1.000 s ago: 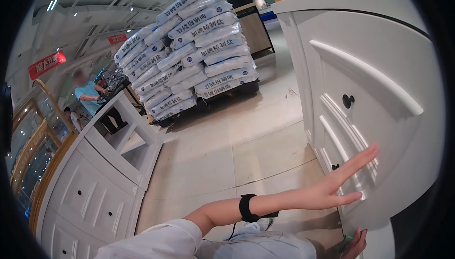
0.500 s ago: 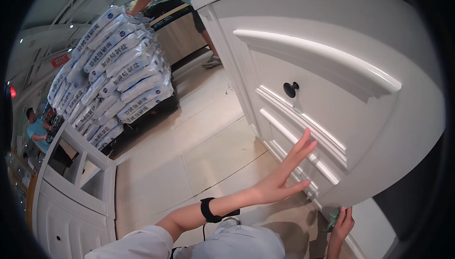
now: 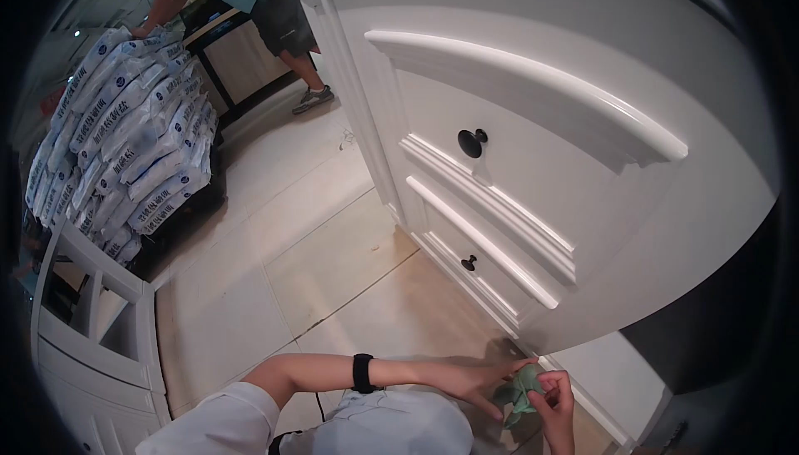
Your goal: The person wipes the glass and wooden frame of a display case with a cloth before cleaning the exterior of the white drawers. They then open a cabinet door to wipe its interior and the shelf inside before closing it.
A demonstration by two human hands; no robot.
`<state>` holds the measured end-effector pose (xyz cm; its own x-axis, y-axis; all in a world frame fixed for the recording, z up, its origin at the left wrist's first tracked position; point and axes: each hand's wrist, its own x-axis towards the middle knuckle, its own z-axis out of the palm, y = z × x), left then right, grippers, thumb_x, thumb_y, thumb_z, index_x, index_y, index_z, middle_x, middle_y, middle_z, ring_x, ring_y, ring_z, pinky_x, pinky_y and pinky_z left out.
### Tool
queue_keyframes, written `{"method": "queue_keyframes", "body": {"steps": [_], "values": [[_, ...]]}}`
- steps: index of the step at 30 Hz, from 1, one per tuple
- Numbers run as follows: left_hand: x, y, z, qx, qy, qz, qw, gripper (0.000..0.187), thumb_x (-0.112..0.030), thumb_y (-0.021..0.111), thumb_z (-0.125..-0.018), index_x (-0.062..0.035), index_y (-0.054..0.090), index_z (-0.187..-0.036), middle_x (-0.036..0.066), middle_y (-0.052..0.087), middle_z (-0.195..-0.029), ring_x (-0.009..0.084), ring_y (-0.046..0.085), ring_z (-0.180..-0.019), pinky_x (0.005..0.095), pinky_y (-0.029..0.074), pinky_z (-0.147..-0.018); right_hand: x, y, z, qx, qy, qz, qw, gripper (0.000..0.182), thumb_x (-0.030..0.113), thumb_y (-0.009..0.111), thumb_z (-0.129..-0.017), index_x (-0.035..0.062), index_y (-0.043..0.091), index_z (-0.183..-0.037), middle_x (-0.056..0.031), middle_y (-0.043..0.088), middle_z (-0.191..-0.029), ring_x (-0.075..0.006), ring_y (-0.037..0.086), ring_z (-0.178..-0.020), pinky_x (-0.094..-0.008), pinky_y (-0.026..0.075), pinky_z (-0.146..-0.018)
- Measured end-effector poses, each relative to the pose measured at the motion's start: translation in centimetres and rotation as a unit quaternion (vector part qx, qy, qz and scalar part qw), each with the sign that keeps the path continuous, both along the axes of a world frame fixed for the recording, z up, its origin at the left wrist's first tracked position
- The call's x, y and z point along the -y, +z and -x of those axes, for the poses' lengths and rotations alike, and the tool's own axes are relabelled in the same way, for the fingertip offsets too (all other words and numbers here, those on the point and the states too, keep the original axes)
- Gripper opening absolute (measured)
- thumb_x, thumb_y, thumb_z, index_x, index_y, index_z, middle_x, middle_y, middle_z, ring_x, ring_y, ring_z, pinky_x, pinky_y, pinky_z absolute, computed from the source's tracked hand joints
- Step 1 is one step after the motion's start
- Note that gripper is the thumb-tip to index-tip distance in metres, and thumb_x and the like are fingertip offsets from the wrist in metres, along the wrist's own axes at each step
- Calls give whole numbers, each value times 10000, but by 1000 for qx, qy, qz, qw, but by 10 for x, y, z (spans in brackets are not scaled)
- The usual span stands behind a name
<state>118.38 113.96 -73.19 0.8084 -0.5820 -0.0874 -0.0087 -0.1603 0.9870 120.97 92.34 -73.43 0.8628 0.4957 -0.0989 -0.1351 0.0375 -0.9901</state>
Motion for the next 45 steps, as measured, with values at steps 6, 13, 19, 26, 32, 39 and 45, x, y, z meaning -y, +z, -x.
{"method": "queue_keyframes", "body": {"steps": [6, 13, 19, 26, 32, 39, 45], "values": [[19, 13, -76, -165, -43, 86, 982, 586, -170, 567, -872, -83, 284, -1378, 44, 553, -1052, 126, 550, -854, 268, 442, -771, 28, 36, -45, 55, 14, 36, 998, 294, 38, 550, -855, 8, 558, -1147, -95, 599, -1110, -161, 560, -1014, -271, 421, -886], [57, 58, -122, -115, -43, 51, 991, 569, -25, 597, -818, -137, 384, -1334, 32, 509, -1056, 116, 520, -887, 259, 441, -761, 176, 82, 27, 156, -396, 314, 849, 175, 82, 504, -893, -13, 584, -1017, -99, 622, -926, -179, 584, -869, -283, 442, -808], [36, 22, -115, -105, -77, 103, 986, 298, -189, 647, -813, -70, 547, -1067, 36, 493, -989, 126, 507, -854, 250, 399, -794, 206, 85, 205, 101, -688, 367, 618, 214, 146, 512, -915, -19, 567, -790, -72, 584, -750, -142, 571, -729, -246, 438, -675], [87, 9, -125, -130, -75, 106, 983, 235, -248, 516, -886, -25, 582, -854, 25, 502, -840, 113, 480, -779, 241, 387, -719, 267, 88, 372, -188, -863, 257, 392, 437, 351, 471, -937, 63, 347, -1243, -112, 479, -1164, -182, 507, -1023, -321, 420, -869], [109, 20, -125, -139, -91, 110, 980, 210, -212, 515, -873, -20, 586, -830, 29, 506, -846, 114, 480, -755, 243, 391, -693, 305, 130, 374, 101, -814, 271, 504, 636, 415, 435, -939, 143, 140, -1431, -93, 219, -1451, -215, 245, -1331, -438, 280, -1034], [88, 5, -127, -117, -172, 110, 972, 197, -184, 518, -841, -2, 590, -825, 57, 531, -905, 129, 517, -774, 256, 420, -711, 245, 130, 357, 89, -830, 254, 489, 600, 327, 475, -936, 124, 194, -1426, -71, 320, -1407, -207, 337, -1277, -390, 330, -992], [85, 0, -124, -158, -256, 154, 941, 138, -108, 528, -866, 7, 602, -882, 53, 538, -980, 141, 554, -866, 277, 443, -789, 169, 137, 358, 33, -787, 327, 522, 338, 195, 550, -902, 61, 481, -1205, -53, 552, -1157, -147, 531, -1028, -320, 453, -817]]}}
